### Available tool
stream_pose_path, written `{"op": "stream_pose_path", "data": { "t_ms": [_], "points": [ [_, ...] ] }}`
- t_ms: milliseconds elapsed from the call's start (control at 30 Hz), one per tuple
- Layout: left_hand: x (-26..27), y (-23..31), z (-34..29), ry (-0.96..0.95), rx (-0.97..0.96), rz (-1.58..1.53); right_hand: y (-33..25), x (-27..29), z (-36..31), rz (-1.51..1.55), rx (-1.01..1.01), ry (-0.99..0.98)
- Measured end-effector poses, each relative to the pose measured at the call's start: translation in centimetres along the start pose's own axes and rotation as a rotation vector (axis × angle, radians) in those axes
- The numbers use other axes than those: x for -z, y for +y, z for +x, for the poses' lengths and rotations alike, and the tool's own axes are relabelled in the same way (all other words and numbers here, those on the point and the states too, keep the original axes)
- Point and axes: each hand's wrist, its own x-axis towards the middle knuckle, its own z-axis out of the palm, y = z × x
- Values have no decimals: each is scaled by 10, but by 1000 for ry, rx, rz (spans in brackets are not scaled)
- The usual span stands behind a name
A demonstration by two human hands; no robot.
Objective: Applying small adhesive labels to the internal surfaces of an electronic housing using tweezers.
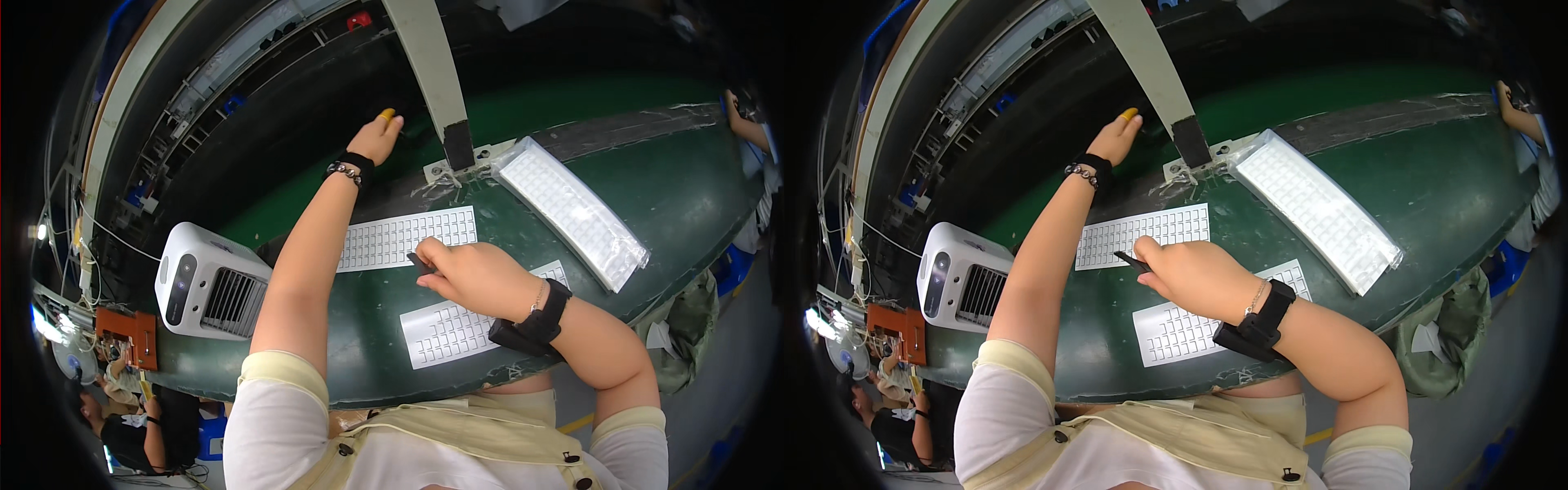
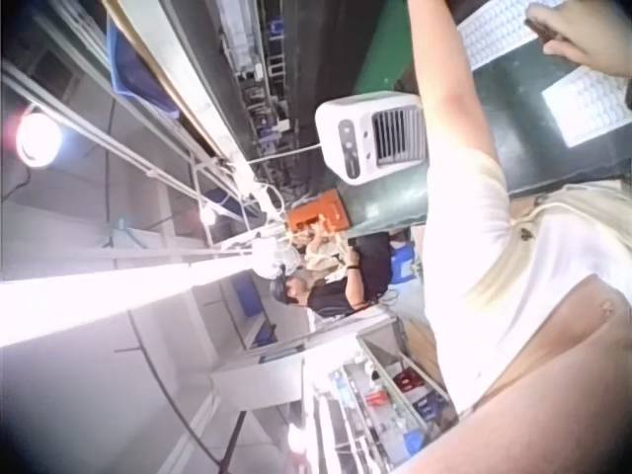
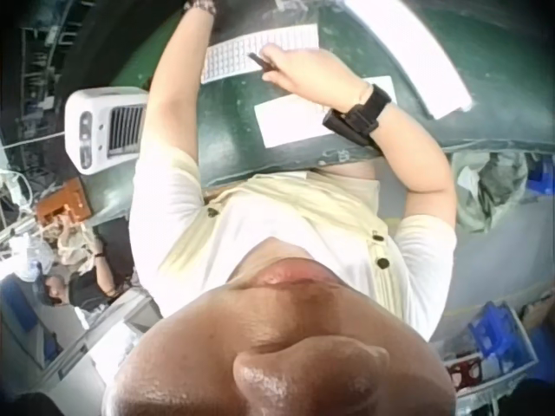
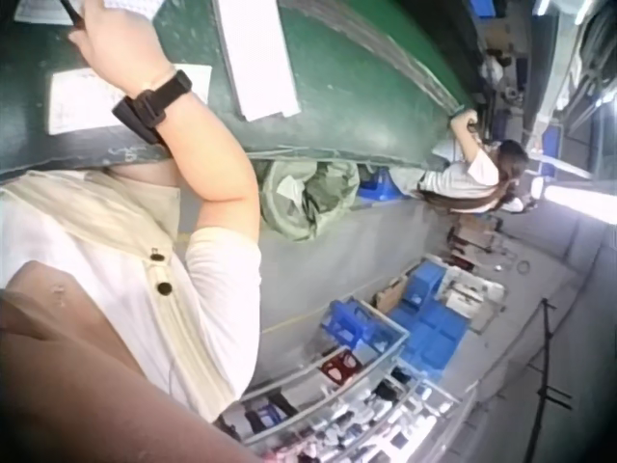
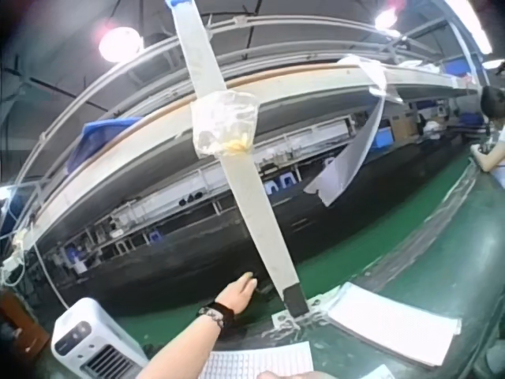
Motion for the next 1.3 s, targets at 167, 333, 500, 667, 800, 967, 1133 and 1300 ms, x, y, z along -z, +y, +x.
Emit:
{"op": "stream_pose_path", "data": {
  "t_ms": [167,333,500,667,800,967,1133,1300],
  "points": [
    [30,-49,-5,-9,670,-366,-1,2,2,-146,67,55],
    [21,-121,-21,58,502,-804,-15,3,-2,-157,69,-23],
    [32,-64,-50,102,653,-1401,-20,9,-3,-122,-12,29],
    [89,3,-155,-106,573,-1522,-40,22,-21,257,-15,183],
    [80,5,-238,-134,522,-1416,-45,-1,-49,709,-233,385],
    [54,12,-278,-328,396,-1554,-41,-48,-60,845,-465,508],
    [28,5,-293,-440,438,-1655,-34,-79,-60,816,-489,477],
    [17,11,-298,-490,506,-1609,-29,-84,-61,671,-466,496]
  ]
}}
